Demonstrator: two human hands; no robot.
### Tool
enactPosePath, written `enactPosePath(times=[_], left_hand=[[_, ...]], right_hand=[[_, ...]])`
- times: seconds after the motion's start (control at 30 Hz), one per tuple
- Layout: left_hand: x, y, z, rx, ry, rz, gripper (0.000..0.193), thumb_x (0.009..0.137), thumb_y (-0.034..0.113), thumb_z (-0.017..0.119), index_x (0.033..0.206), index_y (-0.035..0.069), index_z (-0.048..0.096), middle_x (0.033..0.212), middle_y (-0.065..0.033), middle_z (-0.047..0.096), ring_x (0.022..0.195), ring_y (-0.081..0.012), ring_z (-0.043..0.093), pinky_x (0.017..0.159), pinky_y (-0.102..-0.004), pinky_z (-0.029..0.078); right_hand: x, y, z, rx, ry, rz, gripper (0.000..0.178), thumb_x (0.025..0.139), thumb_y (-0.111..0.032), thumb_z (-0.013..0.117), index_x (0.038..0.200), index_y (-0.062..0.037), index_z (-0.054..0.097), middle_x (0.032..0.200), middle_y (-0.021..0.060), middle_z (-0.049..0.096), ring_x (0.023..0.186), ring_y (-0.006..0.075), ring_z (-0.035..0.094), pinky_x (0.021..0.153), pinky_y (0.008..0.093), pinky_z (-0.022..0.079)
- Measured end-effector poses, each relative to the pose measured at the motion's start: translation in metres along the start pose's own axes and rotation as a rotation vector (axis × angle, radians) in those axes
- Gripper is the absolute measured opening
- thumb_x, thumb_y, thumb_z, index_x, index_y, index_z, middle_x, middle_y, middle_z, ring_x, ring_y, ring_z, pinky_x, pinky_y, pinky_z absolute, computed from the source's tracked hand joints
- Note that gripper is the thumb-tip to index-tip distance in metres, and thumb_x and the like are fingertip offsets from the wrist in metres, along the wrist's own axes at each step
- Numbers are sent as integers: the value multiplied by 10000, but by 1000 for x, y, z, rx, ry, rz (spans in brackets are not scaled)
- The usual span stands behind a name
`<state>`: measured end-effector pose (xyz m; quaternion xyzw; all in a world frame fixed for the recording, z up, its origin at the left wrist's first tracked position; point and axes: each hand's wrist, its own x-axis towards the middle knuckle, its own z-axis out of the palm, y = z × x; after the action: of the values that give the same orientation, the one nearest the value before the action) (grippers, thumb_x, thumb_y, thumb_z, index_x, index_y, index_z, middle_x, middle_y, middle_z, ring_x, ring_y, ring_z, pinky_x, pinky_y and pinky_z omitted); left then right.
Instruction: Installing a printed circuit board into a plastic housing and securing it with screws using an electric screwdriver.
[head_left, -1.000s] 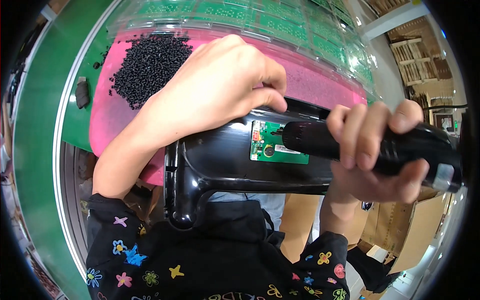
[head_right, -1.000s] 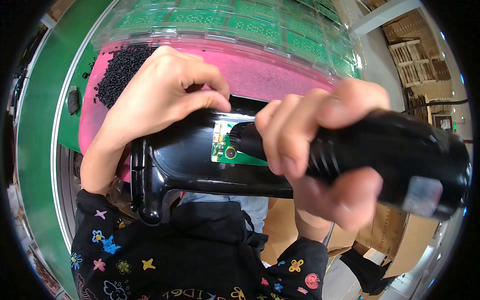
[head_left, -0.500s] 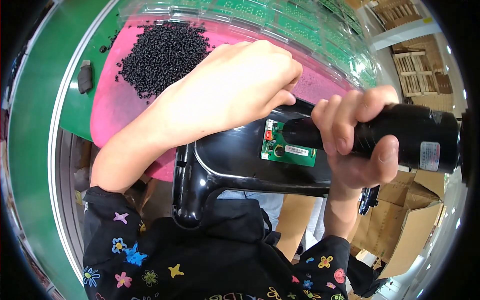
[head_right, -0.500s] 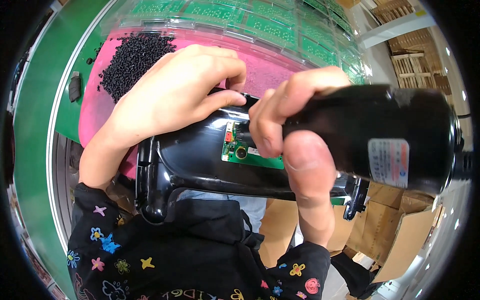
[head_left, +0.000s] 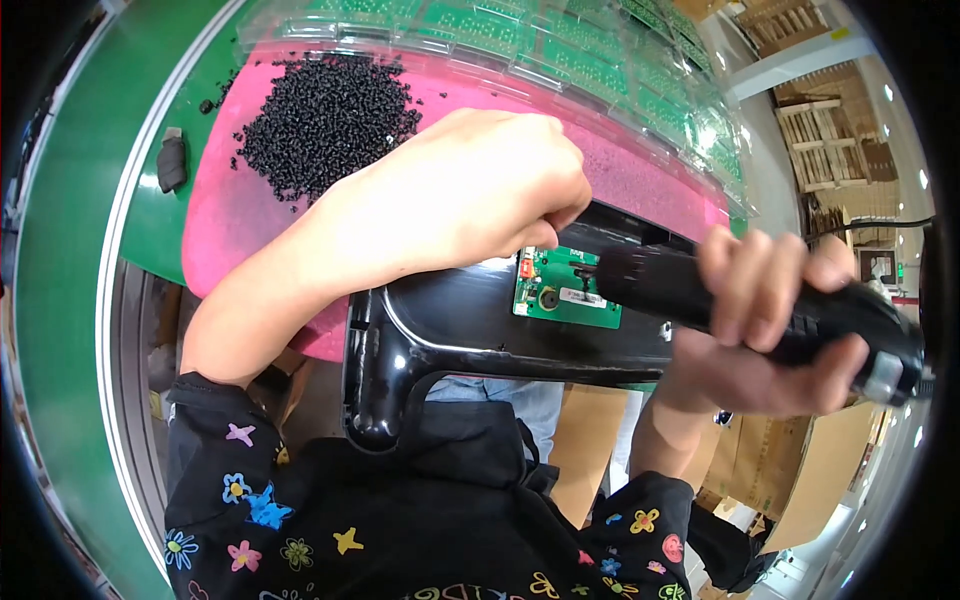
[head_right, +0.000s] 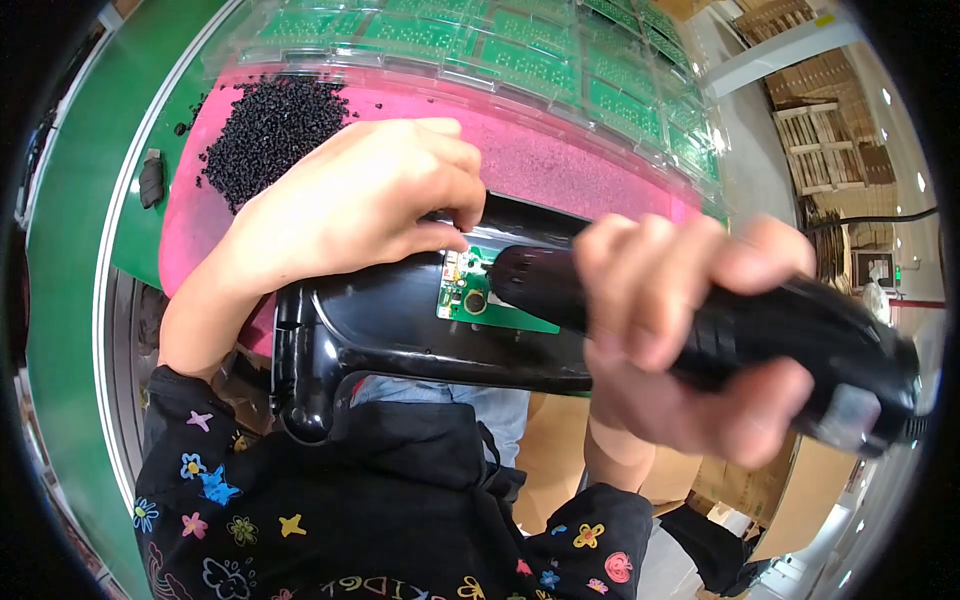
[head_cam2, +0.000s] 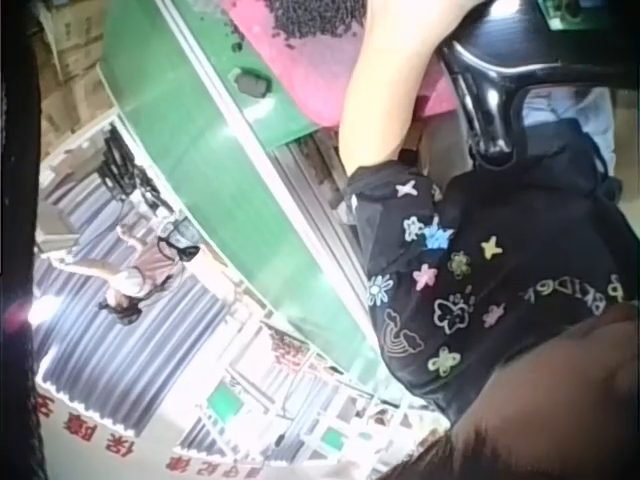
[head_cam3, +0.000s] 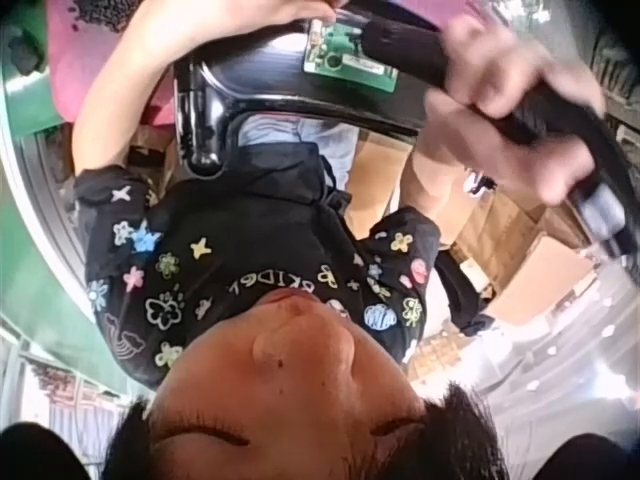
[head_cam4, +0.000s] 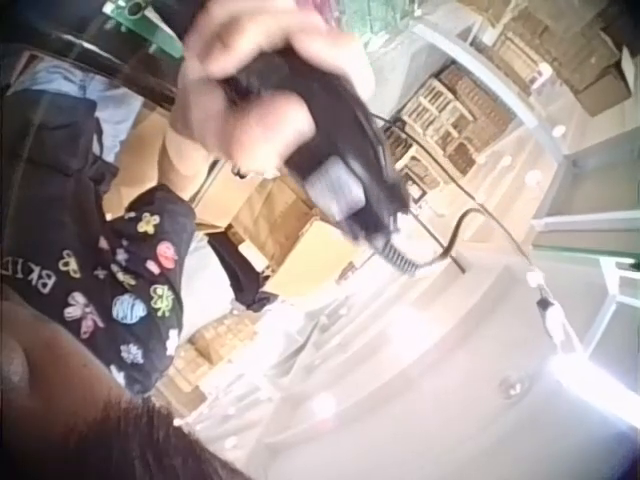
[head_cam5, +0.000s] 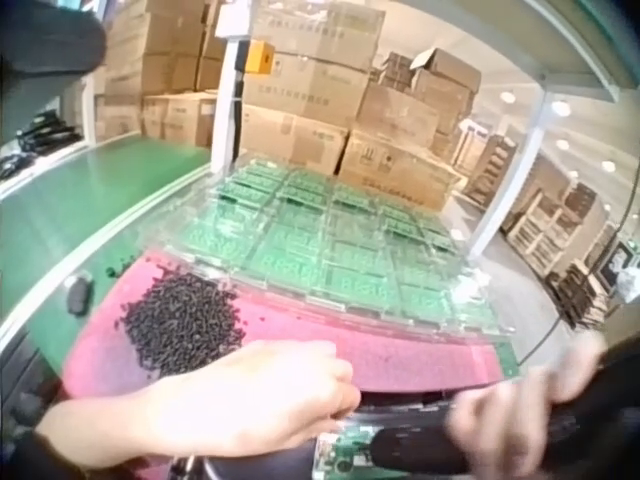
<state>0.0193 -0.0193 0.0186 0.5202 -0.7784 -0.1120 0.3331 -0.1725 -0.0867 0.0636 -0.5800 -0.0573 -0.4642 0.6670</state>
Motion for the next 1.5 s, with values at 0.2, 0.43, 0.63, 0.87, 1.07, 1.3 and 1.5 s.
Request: enactPosePath(times=[0.2,0.43,0.63,0.87,1.07,1.3,1.5], left_hand=[[7,3,9,-372,47,234,159,754,101,700,795,-11,595,775,-94,603,774,-288,575,677,-379,459],[6,13,10,-579,-160,2,139,753,60,698,802,-29,603,767,-111,638,724,-267,621,645,-347,479],[7,18,22,-579,-195,61,157,766,84,692,814,-32,597,791,-123,632,748,-286,624,654,-364,490],[-5,23,16,-104,-541,155,152,681,155,722,771,75,629,938,-32,532,925,-234,531,733,-367,461],[-4,21,18,-47,-546,220,104,648,164,733,655,112,643,954,-6,494,933,-197,484,761,-338,422],[-2,24,19,-64,-599,187,111,675,154,713,648,90,627,956,-12,496,924,-199,485,776,-328,412],[-6,25,28,15,-497,187,105,719,90,684,764,69,592,962,-37,497,925,-221,478,789,-337,412]], right_hand=[[0,-35,12,91,179,-99,330,773,-300,671,948,-88,486,567,-47,451,475,66,423,635,234,336],[-15,-36,6,81,117,-183,326,766,-279,688,948,-94,489,576,-57,501,488,50,470,636,223,368],[-27,-48,-5,-14,43,-106,371,818,-349,667,1002,-99,463,606,-49,510,492,64,471,619,239,368],[-35,-28,-38,-300,26,68,469,836,-475,577,1044,-74,457,602,-14,470,456,100,411,553,286,328],[-34,-32,-45,-208,59,93,477,830,-417,607,1059,-45,414,616,33,493,469,135,455,521,299,372],[-35,-25,-55,-238,55,107,466,851,-489,561,1042,-78,456,604,-22,462,464,96,414,562,284,328],[-28,-18,-59,-192,-136,157,494,818,-475,657,1017,-82,433,619,-30,483,453,78,420,562,262,325]])
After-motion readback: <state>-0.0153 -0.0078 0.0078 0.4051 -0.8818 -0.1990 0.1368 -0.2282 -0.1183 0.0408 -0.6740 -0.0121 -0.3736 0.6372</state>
